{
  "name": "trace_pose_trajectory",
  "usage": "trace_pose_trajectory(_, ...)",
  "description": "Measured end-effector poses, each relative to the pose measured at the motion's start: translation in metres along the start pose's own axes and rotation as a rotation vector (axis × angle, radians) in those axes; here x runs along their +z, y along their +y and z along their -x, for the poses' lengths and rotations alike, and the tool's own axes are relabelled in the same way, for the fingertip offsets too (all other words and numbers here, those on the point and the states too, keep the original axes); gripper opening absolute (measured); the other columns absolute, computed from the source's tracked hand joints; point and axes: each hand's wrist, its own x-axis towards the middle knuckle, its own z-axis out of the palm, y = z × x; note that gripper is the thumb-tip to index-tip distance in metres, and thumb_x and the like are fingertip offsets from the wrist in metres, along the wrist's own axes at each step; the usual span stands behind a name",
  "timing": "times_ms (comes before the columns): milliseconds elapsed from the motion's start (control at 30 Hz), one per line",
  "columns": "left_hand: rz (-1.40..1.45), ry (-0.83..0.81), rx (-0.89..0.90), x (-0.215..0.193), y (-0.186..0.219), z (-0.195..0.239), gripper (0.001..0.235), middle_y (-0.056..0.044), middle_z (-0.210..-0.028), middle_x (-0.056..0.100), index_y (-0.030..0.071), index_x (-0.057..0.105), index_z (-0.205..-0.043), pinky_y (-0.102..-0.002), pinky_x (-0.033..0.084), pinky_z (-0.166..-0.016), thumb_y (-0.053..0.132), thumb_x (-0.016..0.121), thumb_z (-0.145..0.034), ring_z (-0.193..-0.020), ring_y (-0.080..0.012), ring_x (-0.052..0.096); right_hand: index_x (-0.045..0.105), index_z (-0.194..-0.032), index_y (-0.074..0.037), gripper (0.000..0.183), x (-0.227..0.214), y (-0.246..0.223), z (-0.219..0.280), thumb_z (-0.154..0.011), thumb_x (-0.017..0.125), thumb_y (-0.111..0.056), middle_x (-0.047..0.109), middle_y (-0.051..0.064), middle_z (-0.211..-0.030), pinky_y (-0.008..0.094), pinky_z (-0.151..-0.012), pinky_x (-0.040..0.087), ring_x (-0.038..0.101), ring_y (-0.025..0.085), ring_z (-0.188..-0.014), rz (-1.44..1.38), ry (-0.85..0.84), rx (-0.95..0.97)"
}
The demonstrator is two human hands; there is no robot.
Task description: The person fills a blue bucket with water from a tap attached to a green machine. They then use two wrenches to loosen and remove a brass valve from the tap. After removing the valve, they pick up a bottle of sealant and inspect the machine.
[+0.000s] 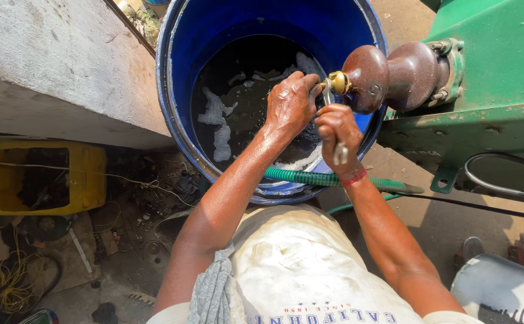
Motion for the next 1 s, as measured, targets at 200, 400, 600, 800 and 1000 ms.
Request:
trace_pose_trajectory(200, -0.006, -0.02, 0.013, 0.005, 0.001, 0.001, 0.012, -0.009, -0.082, 0.065, 0.012, 0.076, -0.1, -0.047, 0.053, -0.064, 0.021, 0.071, -0.093, -0.076, -0.0313, 0.07, 0.052, -0.098, -0.005, 0.043, -0.016, 0.074, -0.02, -0.118, 0.05, -0.043, 0.05, 0.005, -0.07, 0.027, -0.051, 0.044, 0.053, 0.013, -0.055, -0.635, 0.315, 0.447)
trace_pose_trajectory(400, -0.041, -0.039, -0.016, 0.004, 0.004, 0.003, 0.02, -0.008, -0.081, 0.065, 0.015, 0.077, -0.109, -0.047, 0.054, -0.066, 0.023, 0.07, -0.093, -0.074, -0.029, 0.069, 0.059, -0.089, -0.007, 0.048, 0.02, 0.169, -0.091, -0.114, 0.05, -0.047, 0.05, 0.0, -0.059, 0.025, -0.039, 0.036, 0.054, 0.01, -0.047, -0.444, -0.2, 0.914)
trace_pose_trajectory(600, -0.123, -0.045, 0.021, 0.011, 0.003, 0.004, 0.016, -0.01, -0.088, 0.064, 0.011, 0.077, -0.104, -0.047, 0.054, -0.07, 0.018, 0.069, -0.092, -0.082, -0.0303, 0.068, 0.059, -0.088, -0.012, 0.042, 0.031, 0.198, -0.083, -0.111, 0.048, -0.045, 0.047, -0.005, -0.057, 0.022, -0.038, 0.032, 0.05, 0.006, -0.046, -0.34, -0.37, 1.115)
trace_pose_trajectory(800, -0.156, -0.062, 0.083, 0.014, 0.004, -0.003, 0.014, -0.013, -0.088, 0.063, 0.005, 0.073, -0.092, -0.049, 0.054, -0.072, 0.019, 0.071, -0.092, -0.087, -0.0321, 0.066, 0.06, -0.09, -0.013, 0.032, 0.034, 0.218, -0.079, -0.108, 0.05, -0.039, 0.049, -0.006, -0.058, 0.022, -0.041, 0.032, 0.05, 0.006, -0.048, -0.392, -0.351, 1.127)
trace_pose_trajectory(1000, -0.067, -0.052, 0.052, 0.01, -0.002, 0.003, 0.009, -0.013, -0.083, 0.064, 0.009, 0.076, -0.093, -0.05, 0.052, -0.069, 0.015, 0.071, -0.089, -0.08, -0.0347, 0.068, 0.059, -0.088, -0.008, 0.04, 0.027, 0.148, -0.071, -0.114, 0.053, -0.038, 0.049, -0.003, -0.061, 0.025, -0.045, 0.038, 0.049, 0.009, -0.05, -0.501, -0.162, 0.848)
